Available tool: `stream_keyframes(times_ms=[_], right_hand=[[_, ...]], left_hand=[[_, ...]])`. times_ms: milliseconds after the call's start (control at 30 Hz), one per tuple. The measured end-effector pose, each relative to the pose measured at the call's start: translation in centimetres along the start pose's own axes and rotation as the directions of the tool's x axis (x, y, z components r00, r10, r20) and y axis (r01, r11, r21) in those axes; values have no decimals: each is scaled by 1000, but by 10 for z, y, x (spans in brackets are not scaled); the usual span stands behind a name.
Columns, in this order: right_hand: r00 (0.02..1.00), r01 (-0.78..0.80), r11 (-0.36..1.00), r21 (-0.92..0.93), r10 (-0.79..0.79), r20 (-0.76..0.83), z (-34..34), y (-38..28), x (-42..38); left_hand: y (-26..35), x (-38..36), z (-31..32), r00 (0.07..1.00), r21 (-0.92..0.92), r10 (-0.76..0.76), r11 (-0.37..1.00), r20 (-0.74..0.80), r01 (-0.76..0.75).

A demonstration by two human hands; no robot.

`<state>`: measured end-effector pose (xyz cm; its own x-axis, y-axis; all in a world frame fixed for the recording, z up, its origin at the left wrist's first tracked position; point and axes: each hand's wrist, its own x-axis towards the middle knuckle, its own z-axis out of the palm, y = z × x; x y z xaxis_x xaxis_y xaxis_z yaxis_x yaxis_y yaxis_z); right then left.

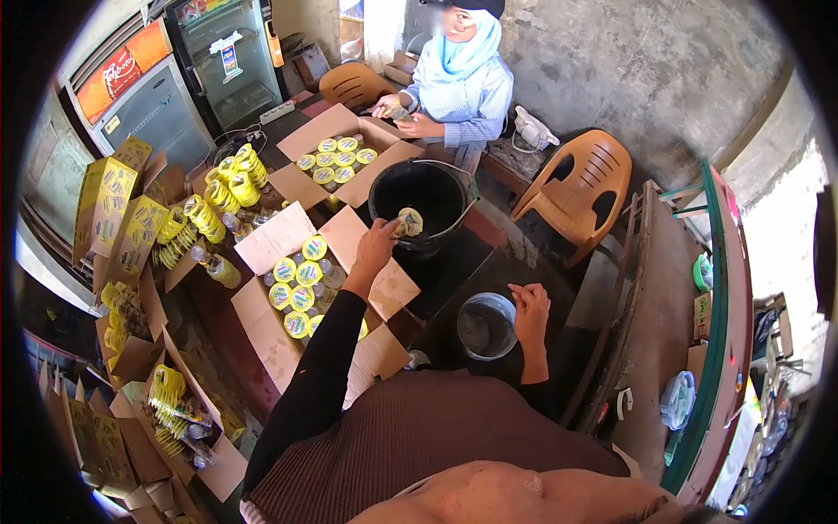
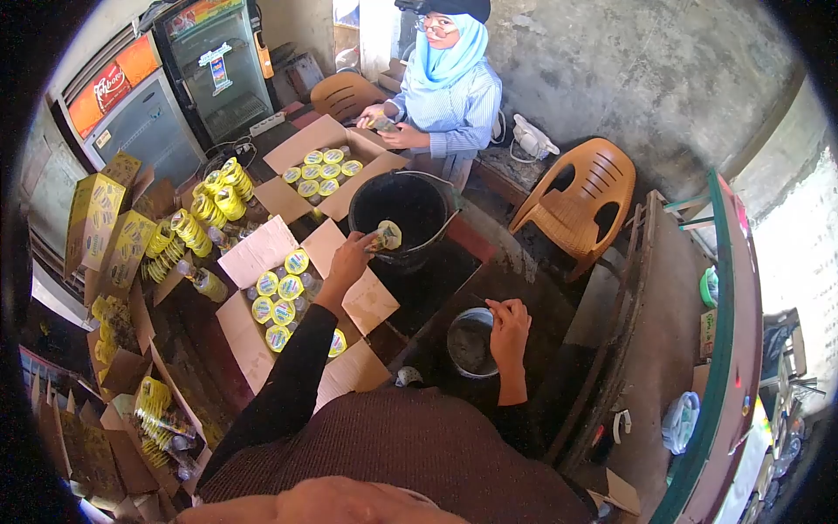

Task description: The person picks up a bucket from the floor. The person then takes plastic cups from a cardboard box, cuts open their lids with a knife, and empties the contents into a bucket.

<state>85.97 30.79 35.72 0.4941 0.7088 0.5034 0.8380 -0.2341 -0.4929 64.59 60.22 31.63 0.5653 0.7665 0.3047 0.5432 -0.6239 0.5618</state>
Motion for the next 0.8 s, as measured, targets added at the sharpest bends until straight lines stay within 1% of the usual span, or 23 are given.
stream_keyframes(times_ms=[67, 100, 133, 167, 200, 267, 300, 333, 400, 433, 467, 533, 567, 633, 667, 733, 767, 800], right_hand=[[1000, 2, 1000, 6, -2, 5, 1, -1, 3], [1000, 13, 1000, 6, -13, -1, 2, -2, 4], [1000, 22, 1000, 6, -22, -4, 1, -3, 5], [1000, 19, 1000, 6, -19, -1, 1, -3, 5], [1000, 11, 1000, 8, -12, 4, 1, -3, 7], [1000, 0, 1000, 14, 0, 16, 3, -4, 9], [1000, 19, 1000, 13, -19, 2, 5, -4, 11], [999, 36, 999, 10, -36, -8, 5, -3, 10], [999, 34, 999, 3, -34, -2, 4, -2, 10], [999, 33, 999, -1, -33, -5, 5, -1, 13], [1000, 28, 1000, 0, -28, -3, 6, -1, 13], [1000, 19, 1000, 0, -19, 6, 6, 0, 14], [1000, 20, 1000, 0, -20, 11, 7, 1, 14], [1000, 30, 1000, -7, -30, 4, 10, 3, 17], [1000, 28, 1000, -8, -28, 5, 11, 4, 20], [1000, 16, 1000, -3, -16, 3, 11, 1, 20], [1000, 12, 1000, -2, -12, 9, 12, 1, 17], [1000, 13, 1000, -4, -13, 19, 14, 2, 18]], left_hand=[[1, 2, -3, 999, -69, -12, 998, -51, 9], [7, 5, -8, 999, -68, -11, 998, -53, 7], [16, 8, -14, 975, -86, 49, 994, -216, -69], [22, 10, -19, 923, -91, 101, 985, -371, -144], [19, 13, -18, 924, -91, 98, 986, -369, -141], [10, 13, -16, 936, 135, 223, 972, -272, -193], [7, 10, -14, 987, 119, 140, 984, -78, -131], [4, 6, -10, 989, 117, 133, 985, -71, -124], [6, 6, -6, 972, 20, 143, 990, -187, -142], [17, 6, -10, 962, -57, 86, 993, -260, -105], [12, 6, -7, 963, -56, 85, 993, -255, -103], [1, 6, -1, 982, 44, 130, 991, -141, -125], [-2, 6, 3, 982, 43, 125, 992, -140, -120], [10, 10, -5, 950, -47, 156, 983, -272, -175], [9, 14, -5, 950, -48, 156, 983, -270, -175], [-2, 14, 2, 959, 89, 186, 981, -214, -170], [-12, 12, 6, 995, 101, 101, 990, -24, -99], [-8, 9, 6, 995, 100, 98, 990, -24, -95]])
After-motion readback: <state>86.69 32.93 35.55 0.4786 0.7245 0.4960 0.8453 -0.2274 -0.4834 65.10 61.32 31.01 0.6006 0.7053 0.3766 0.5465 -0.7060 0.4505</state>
